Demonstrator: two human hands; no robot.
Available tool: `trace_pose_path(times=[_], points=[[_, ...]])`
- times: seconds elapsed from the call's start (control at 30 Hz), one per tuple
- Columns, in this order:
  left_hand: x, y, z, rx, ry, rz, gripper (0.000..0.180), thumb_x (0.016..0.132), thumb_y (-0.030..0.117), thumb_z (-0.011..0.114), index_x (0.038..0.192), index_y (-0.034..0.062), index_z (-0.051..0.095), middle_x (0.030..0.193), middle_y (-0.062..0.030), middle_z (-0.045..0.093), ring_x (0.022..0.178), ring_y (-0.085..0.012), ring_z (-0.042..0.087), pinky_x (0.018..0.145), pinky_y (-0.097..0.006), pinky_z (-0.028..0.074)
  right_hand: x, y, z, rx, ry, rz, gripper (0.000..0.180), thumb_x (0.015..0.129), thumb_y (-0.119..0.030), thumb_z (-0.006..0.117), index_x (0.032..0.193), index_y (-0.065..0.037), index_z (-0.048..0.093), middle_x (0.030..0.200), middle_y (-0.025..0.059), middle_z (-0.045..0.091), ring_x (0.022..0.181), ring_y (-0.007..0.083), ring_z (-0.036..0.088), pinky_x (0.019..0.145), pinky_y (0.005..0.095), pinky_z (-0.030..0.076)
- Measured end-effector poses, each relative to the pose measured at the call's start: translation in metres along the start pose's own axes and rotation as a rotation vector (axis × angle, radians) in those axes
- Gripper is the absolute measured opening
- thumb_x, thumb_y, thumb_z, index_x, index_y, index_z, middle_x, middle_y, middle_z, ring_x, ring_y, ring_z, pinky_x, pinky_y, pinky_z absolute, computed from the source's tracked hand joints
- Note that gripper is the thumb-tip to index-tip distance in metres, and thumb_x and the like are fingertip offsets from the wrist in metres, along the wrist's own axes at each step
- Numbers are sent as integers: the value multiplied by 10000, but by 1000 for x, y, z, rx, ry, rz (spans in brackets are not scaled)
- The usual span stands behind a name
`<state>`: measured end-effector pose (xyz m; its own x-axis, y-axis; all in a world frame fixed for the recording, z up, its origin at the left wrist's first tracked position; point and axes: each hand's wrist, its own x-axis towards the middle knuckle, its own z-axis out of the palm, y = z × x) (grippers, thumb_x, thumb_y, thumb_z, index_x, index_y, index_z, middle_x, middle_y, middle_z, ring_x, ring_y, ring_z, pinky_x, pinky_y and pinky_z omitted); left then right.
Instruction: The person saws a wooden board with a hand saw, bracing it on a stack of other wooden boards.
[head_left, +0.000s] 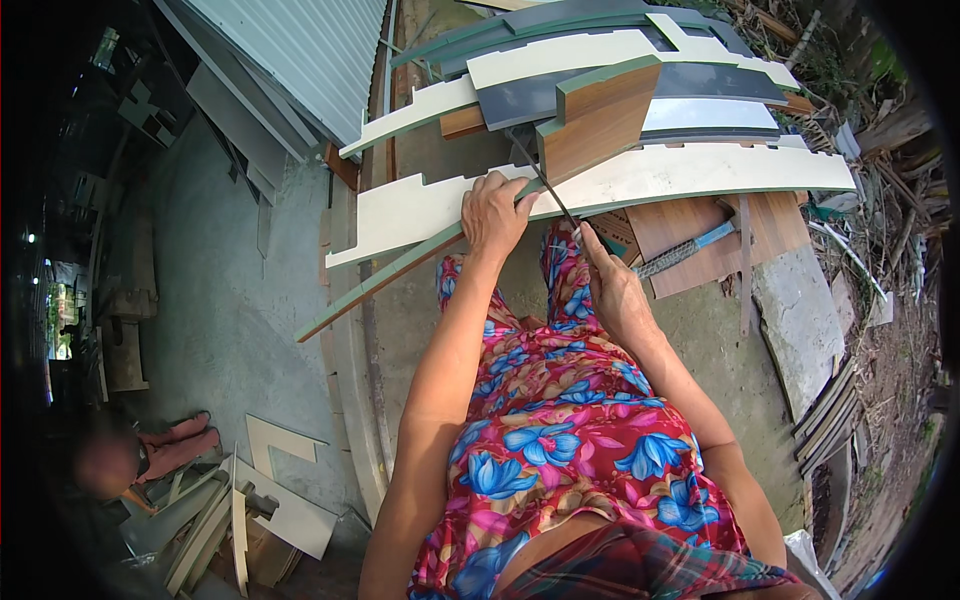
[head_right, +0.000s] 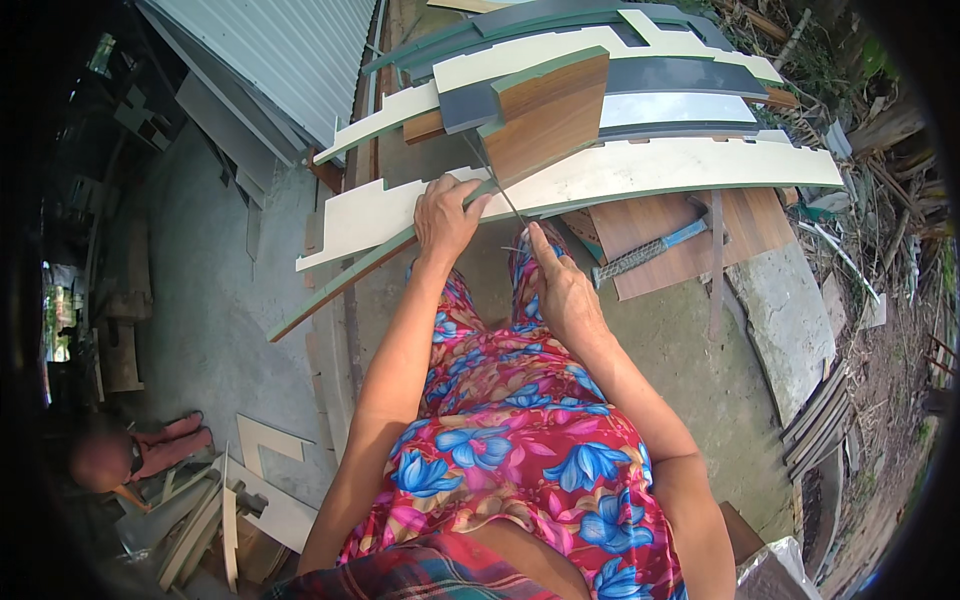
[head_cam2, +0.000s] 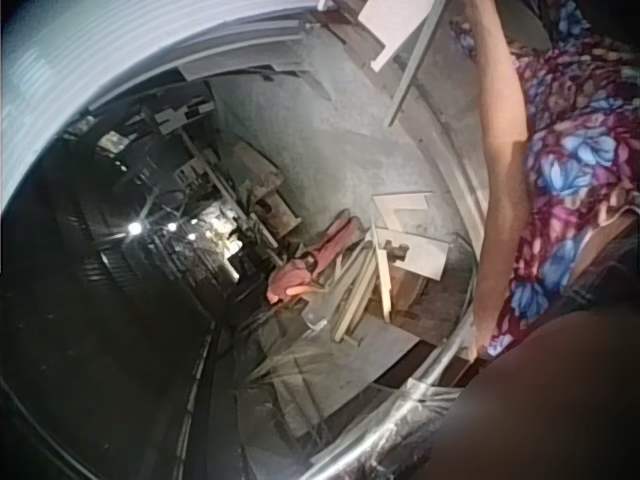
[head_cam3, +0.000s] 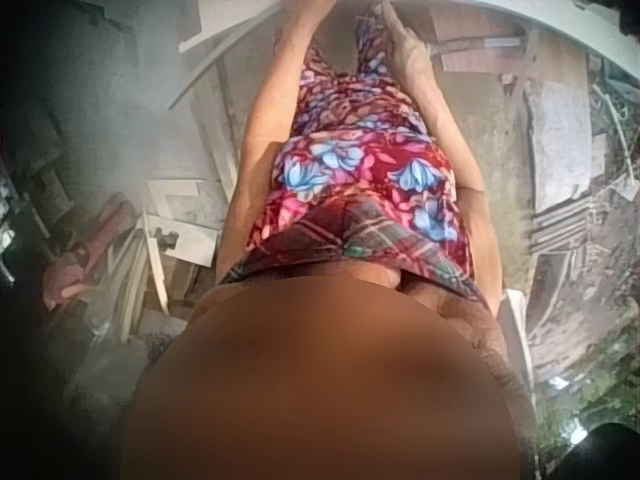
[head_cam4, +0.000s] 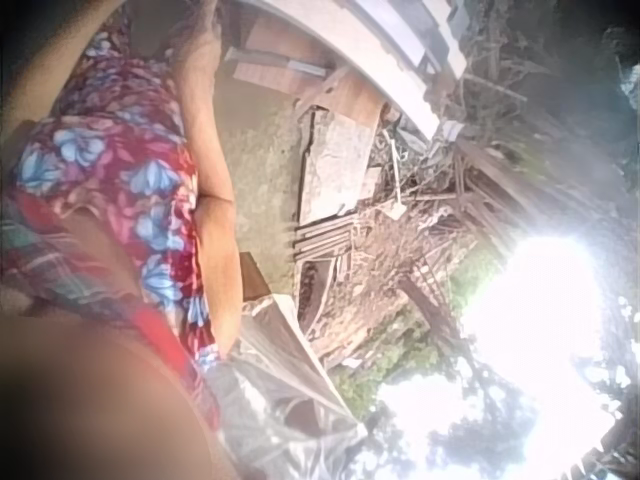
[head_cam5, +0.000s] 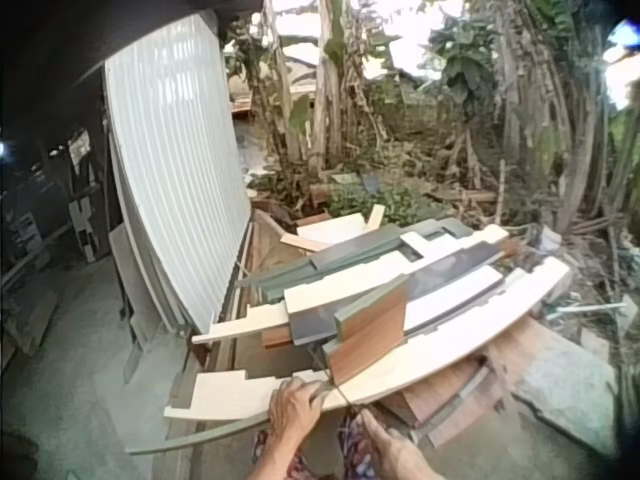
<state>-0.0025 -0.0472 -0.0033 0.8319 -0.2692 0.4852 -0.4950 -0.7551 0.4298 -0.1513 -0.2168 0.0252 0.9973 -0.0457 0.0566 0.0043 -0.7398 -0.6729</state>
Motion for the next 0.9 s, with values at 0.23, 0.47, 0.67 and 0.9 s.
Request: trace_pose_path(times=[0.23,0.47,0.67,0.9], points=[[2,1,-1,12,3,12,283,760,262,808,996,115,754,896,-76,640,893,-292,605,741,-435,442,10,-4,11,-48,-4,1,684,894,9,519,1537,-126,328,928,324,625,870,486,651,760,531,517],[0,5,-5,34,-16,-31,268,768,247,795,997,112,759,909,-73,655,920,-295,624,775,-430,467,35,-4,19,-44,20,-65,724,859,43,500,1539,-114,310,946,341,624,880,500,642,764,530,520],[1,5,-6,40,-24,-28,270,765,240,795,1001,114,758,897,-70,650,914,-292,623,754,-428,460,-11,9,5,-61,-60,-21,740,857,45,500,1548,-121,290,970,344,627,896,494,642,790,523,523],[2,4,-5,32,-19,-13,277,765,248,794,1004,112,757,894,-65,643,911,-290,620,743,-426,453,40,-4,16,-44,-23,-26,718,858,57,465,1536,-118,309,973,335,634,919,499,637,808,529,514]])
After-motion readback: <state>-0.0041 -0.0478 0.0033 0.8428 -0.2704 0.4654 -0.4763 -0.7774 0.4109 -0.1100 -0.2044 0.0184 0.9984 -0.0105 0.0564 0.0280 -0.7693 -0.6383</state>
